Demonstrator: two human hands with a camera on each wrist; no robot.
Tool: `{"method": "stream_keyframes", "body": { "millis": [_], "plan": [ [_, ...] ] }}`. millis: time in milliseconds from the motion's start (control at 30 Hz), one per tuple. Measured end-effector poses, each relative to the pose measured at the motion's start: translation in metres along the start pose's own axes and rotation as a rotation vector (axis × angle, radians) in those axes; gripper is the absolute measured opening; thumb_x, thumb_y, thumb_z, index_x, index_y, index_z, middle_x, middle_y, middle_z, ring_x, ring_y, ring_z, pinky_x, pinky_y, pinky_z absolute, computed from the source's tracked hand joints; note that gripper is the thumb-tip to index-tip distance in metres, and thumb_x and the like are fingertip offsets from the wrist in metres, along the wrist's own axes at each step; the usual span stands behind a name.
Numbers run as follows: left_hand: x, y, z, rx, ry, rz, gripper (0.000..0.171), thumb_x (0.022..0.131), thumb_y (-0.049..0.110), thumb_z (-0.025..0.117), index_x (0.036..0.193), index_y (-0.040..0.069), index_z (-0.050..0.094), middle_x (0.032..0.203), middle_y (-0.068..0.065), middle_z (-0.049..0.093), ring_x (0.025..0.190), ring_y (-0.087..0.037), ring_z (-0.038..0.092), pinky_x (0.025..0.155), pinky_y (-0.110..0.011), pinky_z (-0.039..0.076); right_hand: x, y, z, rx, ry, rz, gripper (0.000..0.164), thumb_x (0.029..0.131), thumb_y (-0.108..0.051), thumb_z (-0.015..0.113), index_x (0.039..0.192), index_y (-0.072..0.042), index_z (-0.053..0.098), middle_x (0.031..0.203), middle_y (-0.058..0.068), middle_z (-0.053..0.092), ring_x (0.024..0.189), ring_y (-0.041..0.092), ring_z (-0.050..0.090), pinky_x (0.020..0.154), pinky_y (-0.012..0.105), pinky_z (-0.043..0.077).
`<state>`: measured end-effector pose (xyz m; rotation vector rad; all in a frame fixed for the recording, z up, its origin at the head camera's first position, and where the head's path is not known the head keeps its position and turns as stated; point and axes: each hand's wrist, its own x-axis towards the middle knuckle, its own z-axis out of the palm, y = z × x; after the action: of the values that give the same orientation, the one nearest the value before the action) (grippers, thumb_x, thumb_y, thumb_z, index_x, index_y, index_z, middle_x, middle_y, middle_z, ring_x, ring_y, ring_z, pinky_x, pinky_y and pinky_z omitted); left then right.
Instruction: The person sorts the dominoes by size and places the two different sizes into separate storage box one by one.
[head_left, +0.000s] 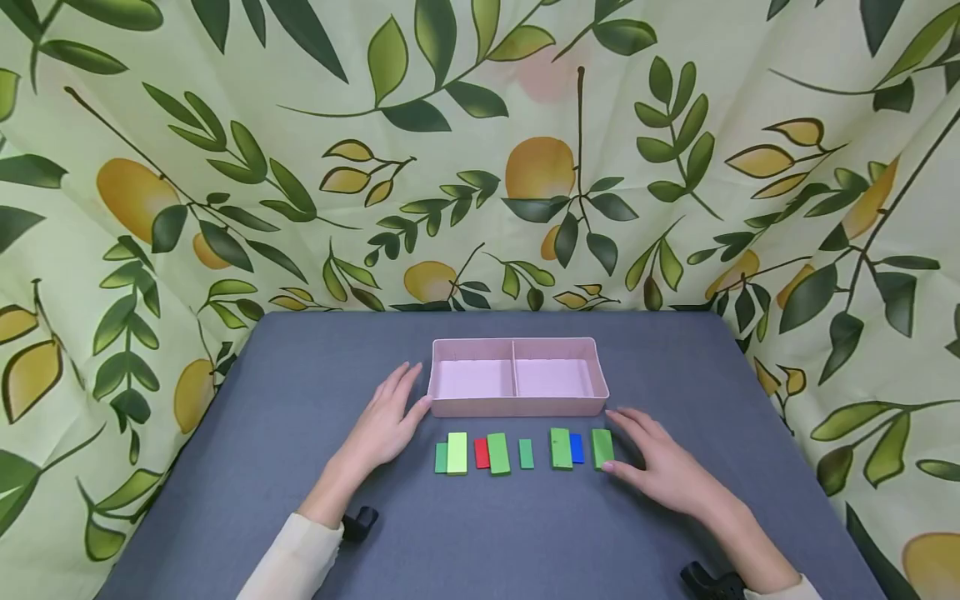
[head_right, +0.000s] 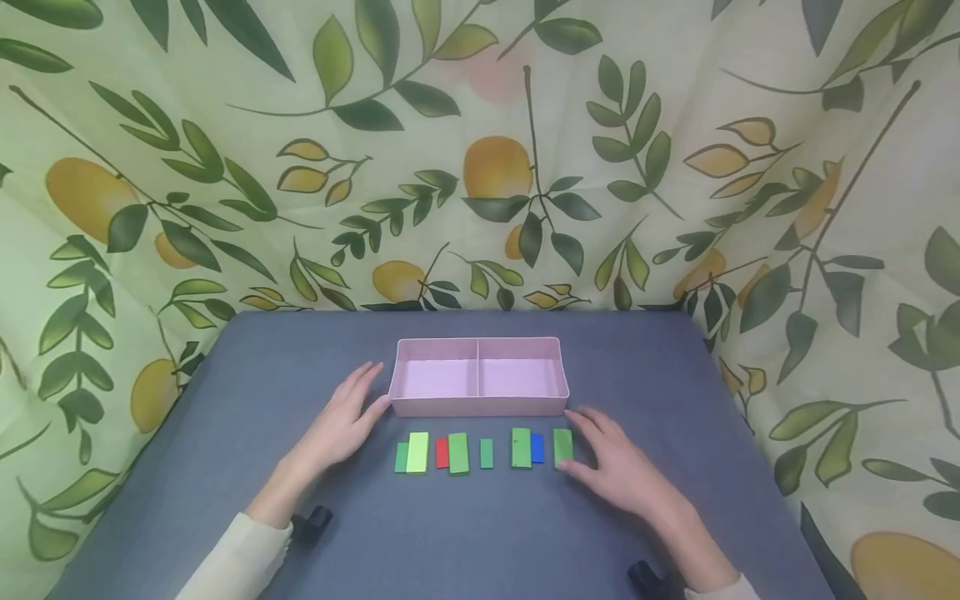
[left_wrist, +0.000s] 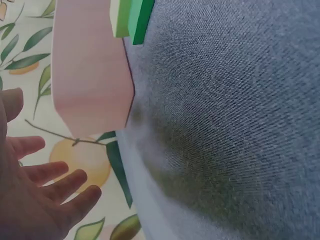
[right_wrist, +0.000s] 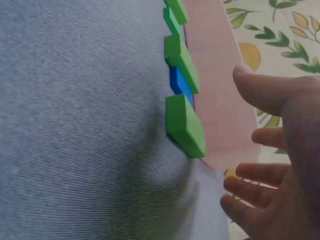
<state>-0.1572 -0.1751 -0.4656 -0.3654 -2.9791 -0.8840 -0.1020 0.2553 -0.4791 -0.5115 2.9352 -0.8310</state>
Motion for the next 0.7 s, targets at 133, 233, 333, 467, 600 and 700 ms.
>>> {"method": "stream_keyframes", "body": {
  "millis": [133,233,333,467,600,700],
  "plan": [
    [0.006,0.001,0.002,-0.028,-0.013,-0.019,0.064,0.106,0.040,0.052,0.158,0.009,0.034,0.162,-0.021,0.029,0.148,-0.043,0.030,0.114,-0.065,0.027,0.001,0.003,0.005,0.039,0.030,-0.051,0.075,0.088,-0.042,0.079,0.147,-0.006,0.050,0.142,0.016,0.050,0.129,0.038,0.050,0.100,0.062,0.044],
    [0.011,0.001,0.003,-0.066,-0.017,-0.033,0.063,0.106,0.040,0.052,0.159,0.012,0.035,0.162,-0.019,0.030,0.147,-0.041,0.031,0.114,-0.063,0.027,0.003,0.006,0.010,0.059,0.056,-0.082,0.072,0.085,-0.035,0.084,0.143,-0.006,0.054,0.136,0.012,0.055,0.119,0.031,0.057,0.096,0.055,0.048],
    [0.017,0.001,0.004,-0.118,-0.021,-0.035,0.063,0.105,0.041,0.053,0.159,0.013,0.035,0.161,-0.019,0.031,0.147,-0.039,0.033,0.115,-0.062,0.028,0.007,0.010,0.015,0.064,0.077,-0.094,0.071,0.082,-0.031,0.087,0.140,-0.006,0.057,0.129,0.009,0.058,0.109,0.024,0.059,0.089,0.047,0.051],
    [0.025,0.000,0.007,-0.189,-0.032,-0.043,0.065,0.104,0.042,0.054,0.159,0.013,0.034,0.161,-0.018,0.032,0.147,-0.038,0.034,0.115,-0.059,0.030,0.011,0.014,0.020,0.073,0.084,-0.082,0.069,0.079,-0.029,0.089,0.136,-0.005,0.060,0.122,0.007,0.060,0.103,0.020,0.059,0.087,0.042,0.051],
    [0.033,-0.002,0.010,-0.286,-0.037,-0.064,0.065,0.104,0.038,0.058,0.159,0.013,0.034,0.158,-0.018,0.035,0.141,-0.039,0.043,0.111,-0.056,0.037,0.014,0.015,0.023,0.091,0.071,-0.057,0.067,0.078,-0.033,0.089,0.133,-0.006,0.062,0.120,0.005,0.060,0.104,0.021,0.058,0.087,0.044,0.050],
    [0.037,-0.002,0.011,-0.343,-0.046,-0.095,0.065,0.102,0.037,0.061,0.158,0.016,0.036,0.157,-0.017,0.038,0.137,-0.038,0.048,0.109,-0.057,0.039,0.015,0.016,0.023,0.105,0.061,-0.043,0.067,0.077,-0.034,0.090,0.132,-0.007,0.063,0.119,0.005,0.059,0.104,0.021,0.057,0.087,0.044,0.049]
  ]
}}
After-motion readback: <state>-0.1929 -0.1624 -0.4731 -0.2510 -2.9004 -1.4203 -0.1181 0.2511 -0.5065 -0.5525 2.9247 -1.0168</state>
